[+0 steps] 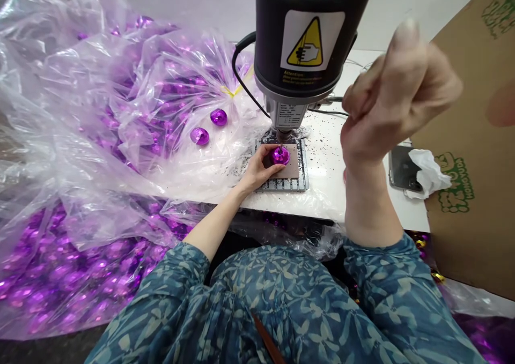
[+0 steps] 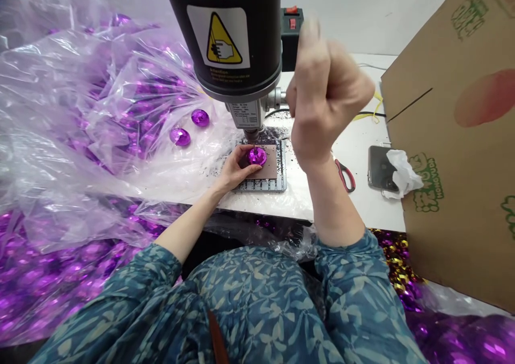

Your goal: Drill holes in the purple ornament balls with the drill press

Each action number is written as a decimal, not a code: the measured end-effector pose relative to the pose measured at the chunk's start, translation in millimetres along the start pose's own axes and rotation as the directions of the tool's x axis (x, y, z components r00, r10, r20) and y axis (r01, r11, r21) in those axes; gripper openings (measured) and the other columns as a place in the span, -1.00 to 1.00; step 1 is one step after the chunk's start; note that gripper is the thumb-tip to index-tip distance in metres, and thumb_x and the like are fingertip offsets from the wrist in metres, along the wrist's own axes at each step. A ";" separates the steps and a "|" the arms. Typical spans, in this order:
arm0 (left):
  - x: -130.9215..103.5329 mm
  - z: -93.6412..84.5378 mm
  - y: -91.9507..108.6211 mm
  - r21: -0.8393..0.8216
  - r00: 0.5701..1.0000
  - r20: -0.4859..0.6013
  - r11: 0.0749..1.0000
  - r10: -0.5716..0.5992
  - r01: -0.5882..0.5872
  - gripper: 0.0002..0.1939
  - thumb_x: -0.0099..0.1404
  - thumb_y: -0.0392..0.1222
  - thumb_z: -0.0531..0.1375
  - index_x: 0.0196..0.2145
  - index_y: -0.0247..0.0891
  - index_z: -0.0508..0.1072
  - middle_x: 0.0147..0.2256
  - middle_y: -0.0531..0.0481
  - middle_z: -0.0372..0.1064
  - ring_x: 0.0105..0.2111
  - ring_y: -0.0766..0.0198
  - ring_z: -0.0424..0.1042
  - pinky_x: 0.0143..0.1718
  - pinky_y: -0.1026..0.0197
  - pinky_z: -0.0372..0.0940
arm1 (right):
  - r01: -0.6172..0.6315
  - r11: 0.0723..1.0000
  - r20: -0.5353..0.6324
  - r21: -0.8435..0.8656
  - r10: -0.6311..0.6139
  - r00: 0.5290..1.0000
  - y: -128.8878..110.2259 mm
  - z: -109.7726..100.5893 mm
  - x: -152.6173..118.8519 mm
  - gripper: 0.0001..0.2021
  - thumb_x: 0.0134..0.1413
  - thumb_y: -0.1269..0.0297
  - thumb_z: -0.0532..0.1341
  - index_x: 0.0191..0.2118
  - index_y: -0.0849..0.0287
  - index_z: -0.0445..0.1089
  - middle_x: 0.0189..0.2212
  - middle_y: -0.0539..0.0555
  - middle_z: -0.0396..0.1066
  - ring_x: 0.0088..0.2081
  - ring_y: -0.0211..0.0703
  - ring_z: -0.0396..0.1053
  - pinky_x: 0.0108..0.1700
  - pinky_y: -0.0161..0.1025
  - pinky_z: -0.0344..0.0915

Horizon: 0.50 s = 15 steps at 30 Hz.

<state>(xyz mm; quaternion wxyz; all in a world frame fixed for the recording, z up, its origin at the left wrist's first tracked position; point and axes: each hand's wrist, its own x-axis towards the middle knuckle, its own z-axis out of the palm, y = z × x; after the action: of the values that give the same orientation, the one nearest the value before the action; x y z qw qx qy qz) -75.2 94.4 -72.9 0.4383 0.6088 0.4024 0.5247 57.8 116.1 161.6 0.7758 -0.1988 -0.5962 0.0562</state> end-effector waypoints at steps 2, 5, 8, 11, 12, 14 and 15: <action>0.1 1.0 1.4 -0.007 1.000 -0.002 1.000 -0.009 0.009 -0.37 0.29 0.09 0.49 0.17 -0.17 0.39 0.12 -0.20 0.56 0.13 -0.02 0.59 0.25 -0.13 0.47 | -0.051 0.999 -0.002 0.019 0.051 0.999 1.4 11.5 16.9 -0.37 0.05 -0.18 0.25 -0.67 0.18 -0.04 -0.77 -0.10 -0.01 -0.73 -0.51 -0.06 -0.60 -0.25 -0.22; 0.5 0.9 5.5 0.003 0.999 -0.032 1.000 -0.013 0.013 -0.39 0.28 0.04 0.51 0.14 -0.16 0.38 0.11 -0.20 0.57 0.13 -0.02 0.60 0.26 -0.15 0.48 | -0.220 0.974 -0.014 0.050 0.221 0.975 8.7 23.4 34.4 -0.42 0.22 0.04 0.20 -0.61 0.09 -0.20 -0.79 -0.15 -0.15 -0.77 -0.52 -0.14 -0.66 -0.27 -0.35; -8.6 -2.6 13.0 0.101 0.989 -0.141 0.995 0.033 -0.019 -0.42 0.31 0.04 0.49 0.14 -0.14 0.38 0.11 -0.20 0.55 0.15 -0.03 0.58 0.26 -0.17 0.48 | -0.396 0.916 -0.016 0.059 0.398 0.917 10.6 27.0 43.8 -0.46 0.45 0.45 -0.06 -0.60 0.07 -0.26 -0.78 -0.15 -0.28 -0.78 -0.55 -0.16 -0.66 -0.36 -0.28; -42.1 -6.2 20.3 0.275 0.970 -0.198 0.958 0.142 -0.084 -0.51 0.40 0.08 0.42 0.17 -0.10 0.44 0.17 -0.21 0.50 0.22 -0.09 0.53 0.31 -0.26 0.46 | -0.416 0.907 0.046 0.065 0.414 0.909 3.5 24.5 46.8 -0.47 0.40 0.55 -0.13 -0.64 0.08 -0.21 -0.75 -0.12 -0.28 -0.75 -0.58 -0.12 -0.61 -0.42 -0.23; -59.8 -6.0 21.1 0.322 0.969 -0.171 0.940 0.178 -0.116 -0.55 0.41 0.09 0.40 0.16 -0.07 0.48 0.20 -0.21 0.49 0.24 -0.11 0.52 0.32 -0.30 0.45 | -0.434 0.900 0.065 0.040 0.431 0.900 0.1 23.3 46.4 -0.48 0.37 0.57 -0.11 -0.65 0.08 -0.18 -0.74 -0.13 -0.27 -0.74 -0.59 -0.11 -0.60 -0.44 -0.23; -101.3 -1.3 18.4 0.360 0.975 -0.001 0.909 0.224 -0.209 -0.63 0.40 0.10 0.40 0.08 -0.04 0.57 0.21 -0.20 0.50 0.23 -0.14 0.54 0.28 -0.33 0.48 | -0.506 0.861 0.070 -0.046 0.508 0.858 -4.9 20.7 43.9 -0.49 0.30 0.60 -0.08 -0.66 0.08 -0.18 -0.72 -0.13 -0.29 -0.72 -0.63 -0.14 -0.59 -0.47 -0.27; -122.9 3.4 14.4 0.345 0.962 0.144 0.899 0.232 -0.269 -0.67 0.39 0.11 0.41 0.03 -0.03 0.61 0.18 -0.19 0.52 0.19 -0.12 0.57 0.24 -0.31 0.53 | -0.536 0.839 0.076 -0.089 0.543 0.837 -5.3 19.2 41.8 -0.48 0.27 0.61 -0.05 -0.67 0.09 -0.19 -0.72 -0.13 -0.31 -0.71 -0.66 -0.18 -0.57 -0.49 -0.29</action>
<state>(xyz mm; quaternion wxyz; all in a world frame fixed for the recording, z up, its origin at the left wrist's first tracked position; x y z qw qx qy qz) -86.9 -27.0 -94.5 0.2670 0.7510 0.3880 0.4627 50.7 129.4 205.4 0.6914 -0.3805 -0.5550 0.2629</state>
